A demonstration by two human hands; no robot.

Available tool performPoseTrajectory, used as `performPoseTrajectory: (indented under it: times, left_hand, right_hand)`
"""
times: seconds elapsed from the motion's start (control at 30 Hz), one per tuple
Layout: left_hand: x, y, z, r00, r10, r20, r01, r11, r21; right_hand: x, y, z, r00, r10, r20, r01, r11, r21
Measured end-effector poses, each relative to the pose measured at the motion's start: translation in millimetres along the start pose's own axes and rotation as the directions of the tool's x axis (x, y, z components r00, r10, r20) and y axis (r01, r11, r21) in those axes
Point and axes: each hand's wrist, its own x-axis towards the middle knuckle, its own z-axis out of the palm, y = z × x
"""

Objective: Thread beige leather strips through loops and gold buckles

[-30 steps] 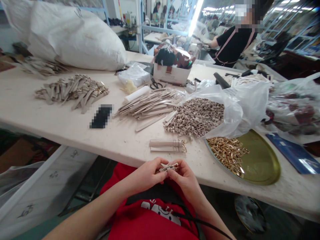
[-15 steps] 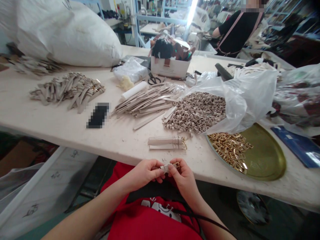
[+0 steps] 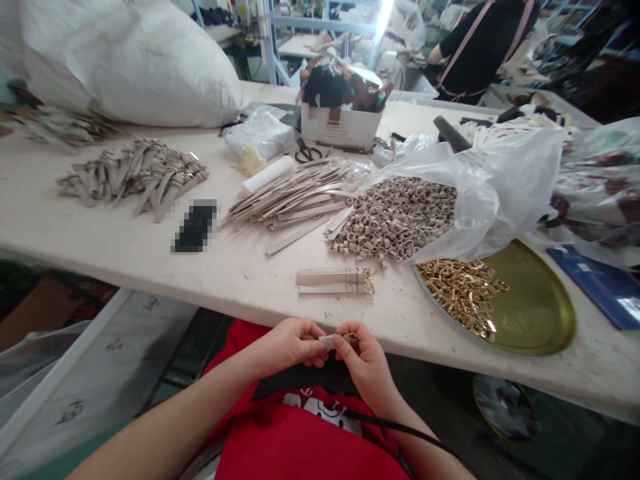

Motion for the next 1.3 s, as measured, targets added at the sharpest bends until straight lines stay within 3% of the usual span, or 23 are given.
performPoseTrajectory:
  times: [0.13, 0.2, 0.4, 0.6, 0.7, 0.8, 0.87, 0.97, 1.03, 1.17, 1.3]
  left_hand:
    - [0, -9, 3.5, 0.997, -0.007, -0.082, 0.012, 0.999, 0.053]
    - [-1, -10, 6.9, 0.997, 0.006, -0.083, -0.001, 0.998, 0.061]
    - [-1, -5, 11.8, 0.996, 0.073, -0.059, -0.066, 0.992, 0.109]
    - [1, 15, -1.1, 0.985, 0.143, -0.094, -0.098, 0.923, 0.373]
    - [9, 33, -9.8, 0.958, 0.264, -0.114, -0.154, 0.806, 0.571]
    - [25, 46, -21.5, 0.919, 0.384, -0.089, -0.197, 0.644, 0.740]
    - [38, 51, -29.4, 0.865, 0.491, -0.108, -0.200, 0.534, 0.822]
    - [56, 49, -36.0, 0.781, 0.612, -0.129, -0.148, 0.380, 0.913]
    - [64, 46, -35.3, 0.785, 0.614, -0.086, -0.113, 0.278, 0.954]
    - [73, 45, -26.9, 0.817, 0.568, 0.094, -0.149, 0.051, 0.988]
    - [79, 51, -23.3, 0.835, 0.543, 0.089, -0.079, -0.041, 0.996]
  right_hand:
    - [-3, -6, -4, 0.992, -0.104, 0.078, 0.117, 0.976, -0.182]
    - [-4, -8, -5, 0.991, -0.094, 0.092, 0.109, 0.977, -0.183]
    - [-6, -4, 3, 0.994, 0.106, 0.042, -0.110, 0.986, 0.123]
    - [10, -9, 12, 0.996, 0.072, -0.043, -0.062, 0.976, 0.208]
    - [27, -14, 10, 0.996, 0.036, -0.087, -0.018, 0.981, 0.195]
    - [50, -17, -3, 0.983, -0.108, -0.150, 0.099, 0.993, -0.066]
    - [66, -15, -17, 0.941, -0.283, -0.185, 0.206, 0.913, -0.352]
    - [88, -3, -34, 0.850, -0.494, -0.182, 0.270, 0.706, -0.655]
    - [98, 9, -38, 0.840, -0.518, -0.164, 0.262, 0.650, -0.713]
    - [106, 28, -31, 0.855, -0.500, -0.137, 0.269, 0.654, -0.707]
    - [108, 37, -20, 0.854, -0.504, -0.128, 0.279, 0.652, -0.705]
